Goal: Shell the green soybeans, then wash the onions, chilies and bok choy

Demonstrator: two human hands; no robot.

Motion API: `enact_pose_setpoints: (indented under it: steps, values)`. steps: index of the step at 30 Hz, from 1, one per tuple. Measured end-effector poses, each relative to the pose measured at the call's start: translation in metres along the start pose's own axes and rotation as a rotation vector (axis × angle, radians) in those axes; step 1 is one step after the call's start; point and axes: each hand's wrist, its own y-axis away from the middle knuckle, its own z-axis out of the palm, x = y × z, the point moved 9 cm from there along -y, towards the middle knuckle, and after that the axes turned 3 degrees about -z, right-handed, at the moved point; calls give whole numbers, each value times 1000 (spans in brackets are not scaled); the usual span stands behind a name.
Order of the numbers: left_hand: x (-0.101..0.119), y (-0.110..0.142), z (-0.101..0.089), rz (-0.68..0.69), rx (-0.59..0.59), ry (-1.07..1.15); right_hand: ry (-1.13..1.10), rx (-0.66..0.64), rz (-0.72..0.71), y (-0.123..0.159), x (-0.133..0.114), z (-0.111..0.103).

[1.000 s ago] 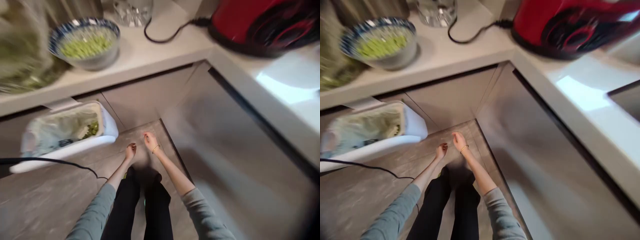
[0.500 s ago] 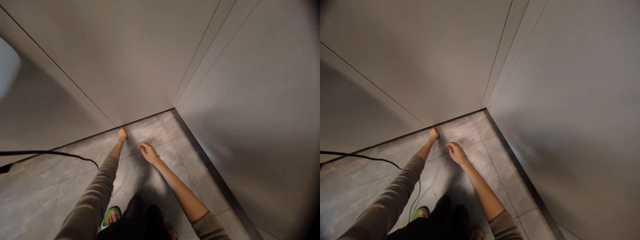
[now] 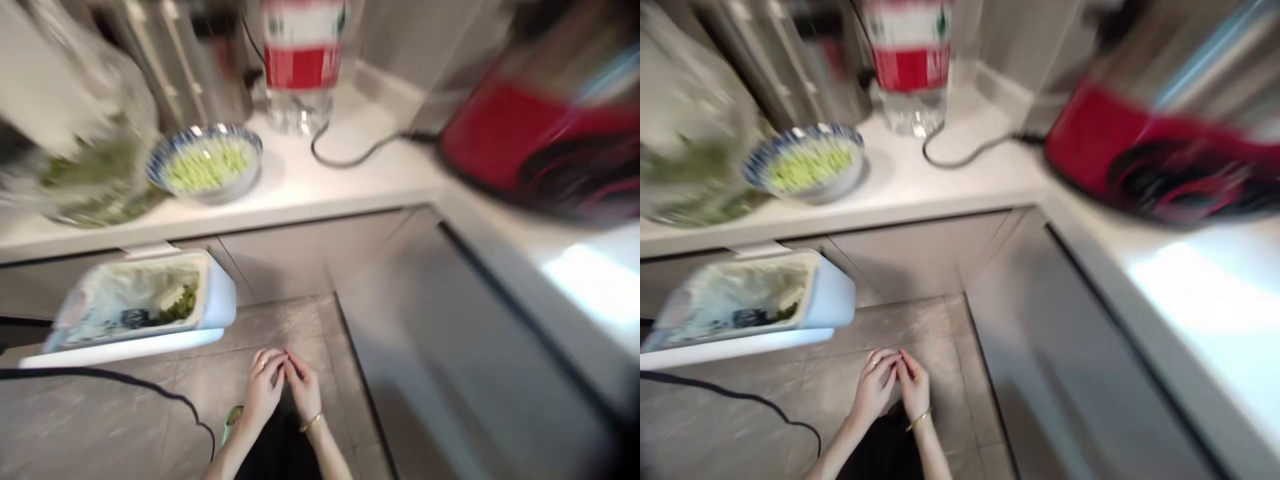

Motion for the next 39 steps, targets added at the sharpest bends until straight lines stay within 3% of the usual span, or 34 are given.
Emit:
enact_pose_setpoints:
  steps: [3,6,8,10,13,16,19,22,26,31,33,34,37,39]
  values:
    - [80,1,-78,-76,-32,112,42,30,-34,57,-100,17]
    - [132,-14,-151,-205,68,246,203,29,-153,79,-209,47]
    - [148,-35,-189,-301,165,341,368,16,-270,70,-279,75]
    - [153,-67,-213,-352,214,434,488,-36,-391,44,-337,109]
    - [130,-124,-231,-565,294,596,696,-150,-448,-18,-391,159]
    - [96,-174,-225,-843,317,831,1002,-267,-447,-80,-409,203]
    - [80,-211,-215,-944,208,939,1305,-407,-392,-122,-401,237]
    - [72,-224,-208,-979,133,954,1381,-514,-299,-145,-390,256]
    - [73,-227,-202,-967,98,921,1300,-592,-296,-161,-397,265]
    - [78,-223,-207,-937,-23,852,1278,-637,-317,-159,-410,252]
    - [79,-219,-233,-838,-26,703,1294,-581,-360,-150,-417,250]
    - [79,-218,-256,-764,38,594,1290,-526,-411,-144,-423,253]
    - [83,-207,-352,-595,480,177,1258,-399,-643,-117,-442,280]
    - [78,-192,-406,-687,718,-84,1280,-371,-760,-103,-448,305]
